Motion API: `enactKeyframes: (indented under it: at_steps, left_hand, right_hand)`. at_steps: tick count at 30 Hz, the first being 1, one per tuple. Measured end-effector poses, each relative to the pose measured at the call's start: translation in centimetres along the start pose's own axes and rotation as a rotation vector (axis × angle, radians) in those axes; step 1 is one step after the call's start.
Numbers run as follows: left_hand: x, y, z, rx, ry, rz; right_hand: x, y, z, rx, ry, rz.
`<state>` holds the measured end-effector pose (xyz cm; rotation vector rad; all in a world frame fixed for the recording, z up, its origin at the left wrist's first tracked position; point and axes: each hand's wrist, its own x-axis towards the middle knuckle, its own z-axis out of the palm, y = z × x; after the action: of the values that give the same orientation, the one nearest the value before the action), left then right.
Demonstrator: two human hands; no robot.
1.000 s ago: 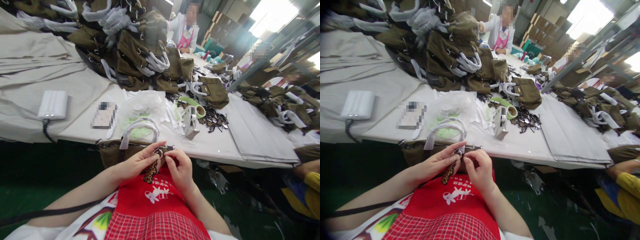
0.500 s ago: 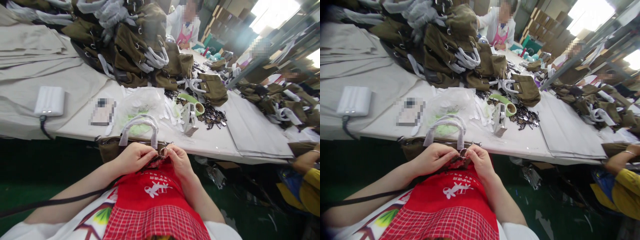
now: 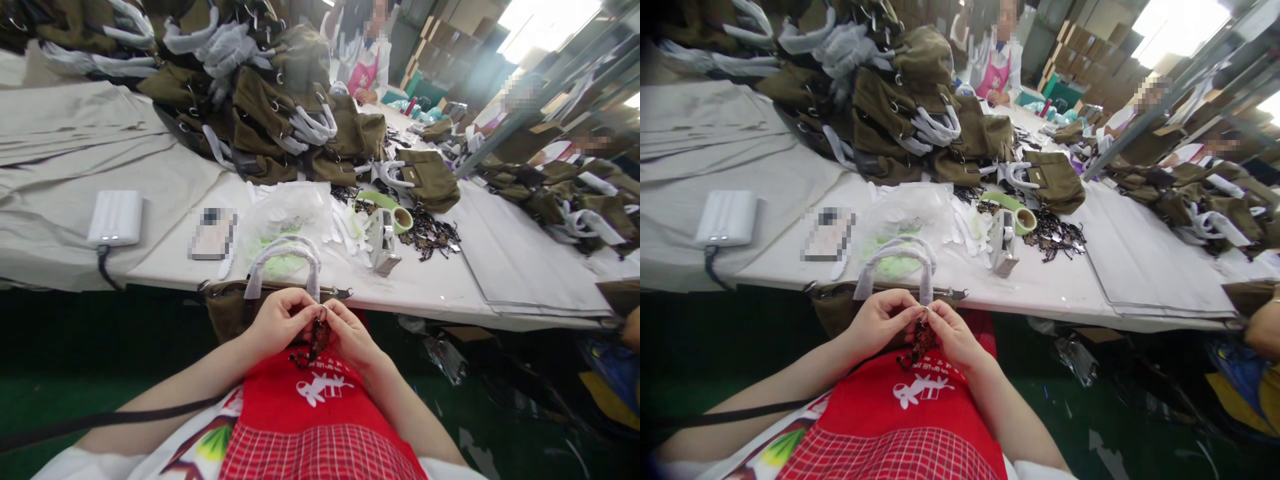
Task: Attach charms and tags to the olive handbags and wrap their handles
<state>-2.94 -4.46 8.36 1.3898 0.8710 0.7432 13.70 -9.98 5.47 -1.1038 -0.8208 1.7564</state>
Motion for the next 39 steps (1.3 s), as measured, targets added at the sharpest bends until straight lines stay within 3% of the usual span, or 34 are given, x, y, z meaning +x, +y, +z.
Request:
enactKeyframes:
  at_steps: [3,6,10,13,15,19,26,32,39]
  left_hand:
    - [-0.1,-0.8,-0.7,0.141,-0.014,0.056]
    - [0.4,-1.3,-2.0,0.361,-0.055,0.098]
    - [2.6,-1.8,-3.1,0.763,0.121,0.035]
    - [4.8,-2.7,-2.7,0.902,0.004,-0.017]
    - [6.1,-3.3,-2.1,0.913,-0.107,-0.037]
    - [7.8,-3.7,-1.5,0.866,-0.163,-0.031]
    - [8.3,-2.0,-2.5,0.909,-0.073,-0.027]
    - [6.7,-1.9,-1.8,0.595,-0.032,-0.146]
    - [5.4,-1.1,-1.1,0.822,0.088,-0.068]
  right_hand:
    - [0.1,0.6,0.3,0.124,-0.04,0.057]
    - [0.3,0.8,0.4,0.201,-0.031,0.017]
    - [0.5,0.8,0.2,0.229,0.019,-0.001]
    - [0.6,0.7,0.2,0.254,0.047,0.025]
    - [0.6,0.7,0.2,0.263,0.07,0.029]
    - [0.5,1.0,-0.2,0.267,0.094,0.023]
    - [0.6,1.4,-0.4,0.238,0.106,0.067]
    - [1.2,1.4,-0.3,0.204,0.134,0.104]
    - [1.7,1.5,0.0,0.088,0.157,0.149]
